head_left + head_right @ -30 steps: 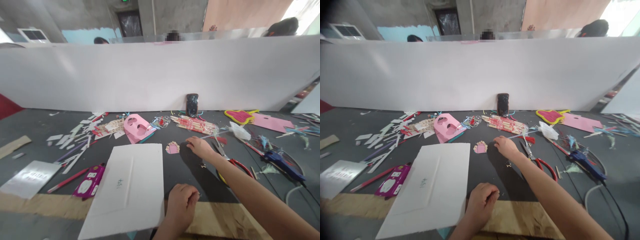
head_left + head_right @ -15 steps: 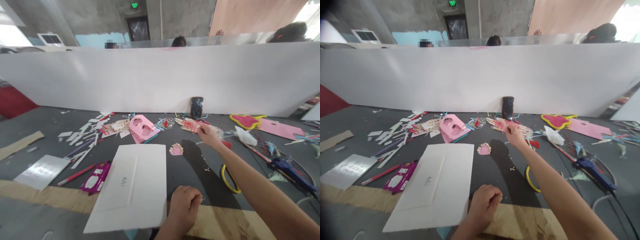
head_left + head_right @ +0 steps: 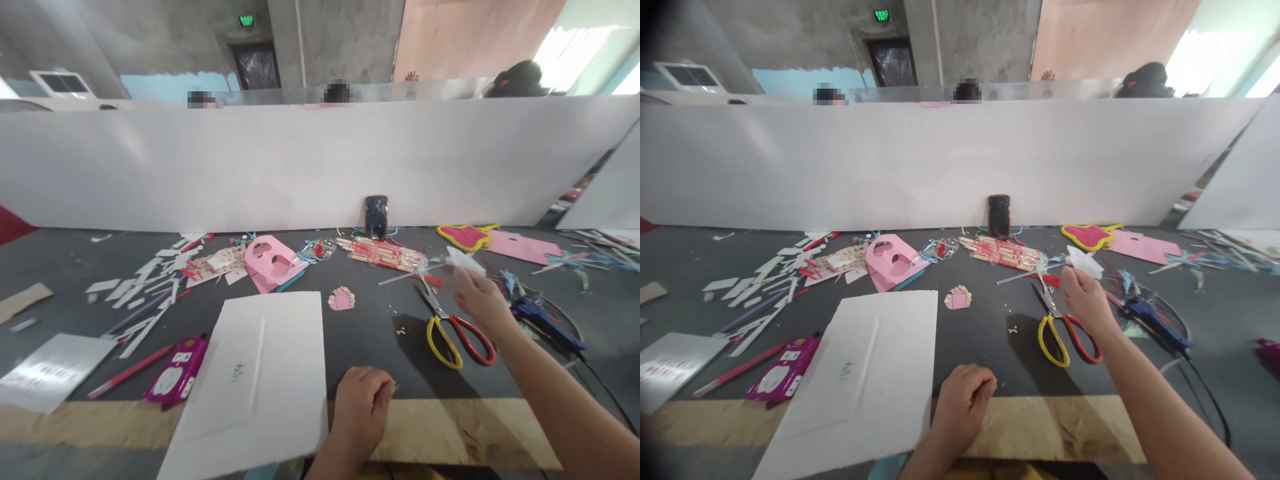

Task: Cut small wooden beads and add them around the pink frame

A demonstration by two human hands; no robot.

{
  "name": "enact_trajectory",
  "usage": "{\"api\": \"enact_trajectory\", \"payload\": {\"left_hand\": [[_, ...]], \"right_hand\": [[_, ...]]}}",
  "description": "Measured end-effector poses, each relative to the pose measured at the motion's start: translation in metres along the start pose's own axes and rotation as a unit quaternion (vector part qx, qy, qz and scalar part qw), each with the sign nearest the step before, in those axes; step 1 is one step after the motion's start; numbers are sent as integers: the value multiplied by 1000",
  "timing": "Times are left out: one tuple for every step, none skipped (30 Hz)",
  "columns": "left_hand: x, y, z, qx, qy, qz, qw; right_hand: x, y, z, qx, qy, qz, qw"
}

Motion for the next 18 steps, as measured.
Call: {"api": "enact_trajectory", "payload": {"left_hand": [[0,0,1,-4,0,1,1000],[0,1,1,-8,0,1,1000],[0,1,2,-11,-1,1,1000],[0,2,3,-14,-2,0,1000],[0,3,3,-17,-2,-1,1000],[0,3,4,-22,2,0,1000],[0,4,4,-29,7,2,1000],[0,4,4,-37,12,7,999],[0,5,5,-46,14,15,999],[1,5,5,-55,10,26,998],[1,6,6,-63,1,40,997],[2,6,6,-72,-15,55,996],[3,7,7,-82,-33,72,994],[3,8,8,-93,-52,87,990],[3,9,10,-107,-71,99,987],[3,10,11,-121,-88,108,983],[2,10,13,-135,-105,112,979],[1,11,15,-146,-120,113,975]], "right_hand": [[7,13,2,-17,-25,-8,1000],[13,26,5,-32,-47,-12,998],[19,39,8,-46,-67,-13,997],[25,51,11,-58,-83,-12,995],[30,63,15,-68,-98,-9,993],[35,74,20,-76,-111,-6,991],[40,84,24,-81,-121,-2,989],[45,94,28,-86,-130,4,988],[51,103,33,-88,-137,11,987],[56,111,37,-90,-141,20,986],[62,119,41,-92,-143,28,985],[68,127,45,-94,-144,37,984],[75,134,49,-95,-143,45,984],[81,142,53,-97,-143,55,983],[88,149,57,-99,-141,66,983],[95,156,63,-103,-138,76,982],[101,163,68,-108,-134,85,981],[107,169,75,-116,-134,91,980]]}}
Point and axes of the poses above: each hand's wrist, its own y-axis away from the middle knuckle, its own x-axis out of the back of the hand, z = x × y, the point moved 4 cm from there along -y, towards the middle knuckle, and after that the axes turned 8 degrees about y, right-handed, at the moved point
